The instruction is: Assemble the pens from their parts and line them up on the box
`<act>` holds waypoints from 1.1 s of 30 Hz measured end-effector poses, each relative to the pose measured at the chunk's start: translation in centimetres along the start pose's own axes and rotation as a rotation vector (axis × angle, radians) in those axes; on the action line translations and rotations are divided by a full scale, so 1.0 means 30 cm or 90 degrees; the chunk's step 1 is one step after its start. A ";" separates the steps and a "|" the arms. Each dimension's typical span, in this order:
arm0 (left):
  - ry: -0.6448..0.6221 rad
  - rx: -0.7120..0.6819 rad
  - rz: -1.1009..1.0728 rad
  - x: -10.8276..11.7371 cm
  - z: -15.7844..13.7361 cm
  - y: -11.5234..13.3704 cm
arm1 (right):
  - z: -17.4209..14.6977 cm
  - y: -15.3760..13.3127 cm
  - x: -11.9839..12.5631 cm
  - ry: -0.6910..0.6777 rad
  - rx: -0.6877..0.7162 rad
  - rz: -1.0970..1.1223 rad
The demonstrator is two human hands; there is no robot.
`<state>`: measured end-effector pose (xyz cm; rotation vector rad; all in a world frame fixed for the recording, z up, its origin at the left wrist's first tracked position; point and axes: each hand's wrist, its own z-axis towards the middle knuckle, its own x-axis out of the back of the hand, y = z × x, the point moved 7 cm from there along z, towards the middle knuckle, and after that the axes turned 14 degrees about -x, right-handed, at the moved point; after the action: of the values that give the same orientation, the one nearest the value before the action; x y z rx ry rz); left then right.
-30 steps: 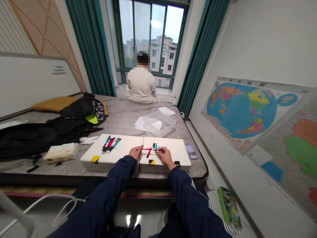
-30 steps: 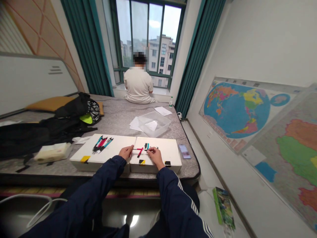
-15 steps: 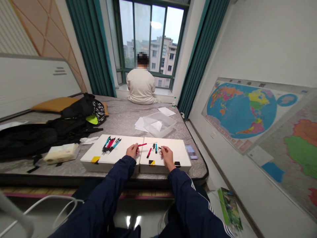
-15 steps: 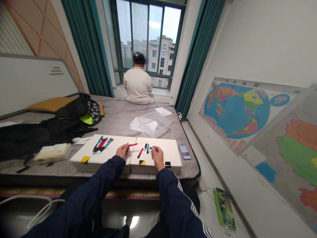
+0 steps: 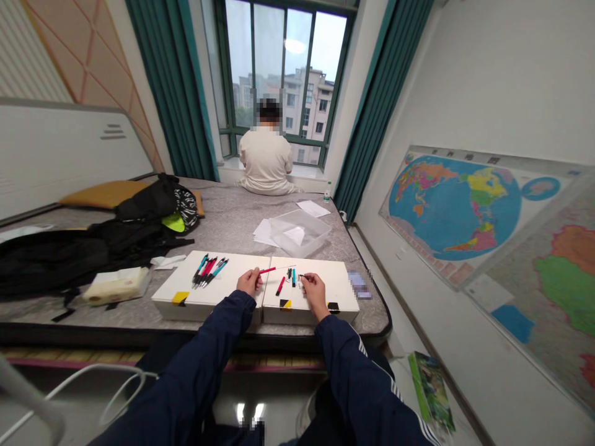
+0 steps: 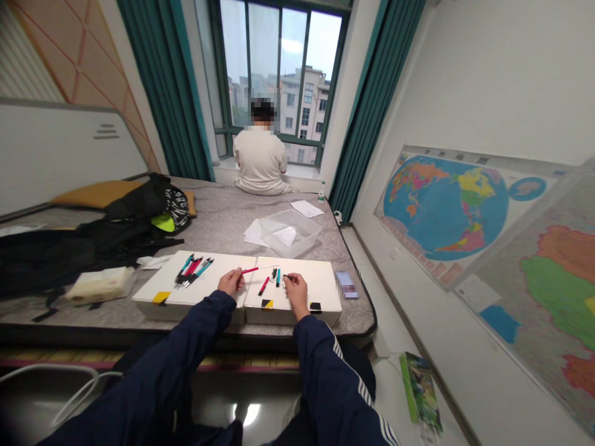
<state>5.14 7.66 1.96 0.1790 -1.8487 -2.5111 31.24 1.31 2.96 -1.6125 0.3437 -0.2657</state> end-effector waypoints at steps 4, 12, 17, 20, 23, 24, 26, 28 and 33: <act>-0.007 -0.008 0.006 0.000 0.000 0.003 | -0.004 0.002 -0.003 -0.015 -0.015 0.016; -0.031 -0.014 0.043 -0.007 -0.012 0.045 | -0.010 -0.011 -0.004 -0.006 -0.012 -0.026; -0.101 -0.039 0.068 -0.033 -0.023 0.057 | -0.012 -0.008 -0.015 -0.027 -0.027 -0.012; -0.149 -0.051 0.075 -0.052 -0.028 0.048 | -0.010 0.001 -0.021 -0.046 -0.043 0.017; -0.185 -0.068 0.083 -0.065 -0.031 0.039 | -0.009 0.002 -0.027 -0.062 -0.044 0.001; -0.189 -0.069 0.084 -0.066 -0.031 0.036 | -0.008 0.003 -0.029 -0.066 -0.043 -0.008; -0.198 -0.061 0.083 -0.069 -0.034 0.032 | -0.007 0.006 -0.031 -0.076 -0.041 -0.018; -0.216 -0.057 0.085 -0.076 -0.037 0.033 | -0.006 0.012 -0.037 -0.090 -0.042 -0.021; -0.259 -0.064 0.097 -0.098 -0.046 0.036 | -0.012 0.009 -0.062 -0.129 0.002 -0.112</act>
<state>8.14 6.27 2.82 -0.4916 -1.7596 -2.6701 29.37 1.65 2.79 -1.6523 0.0452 -0.2332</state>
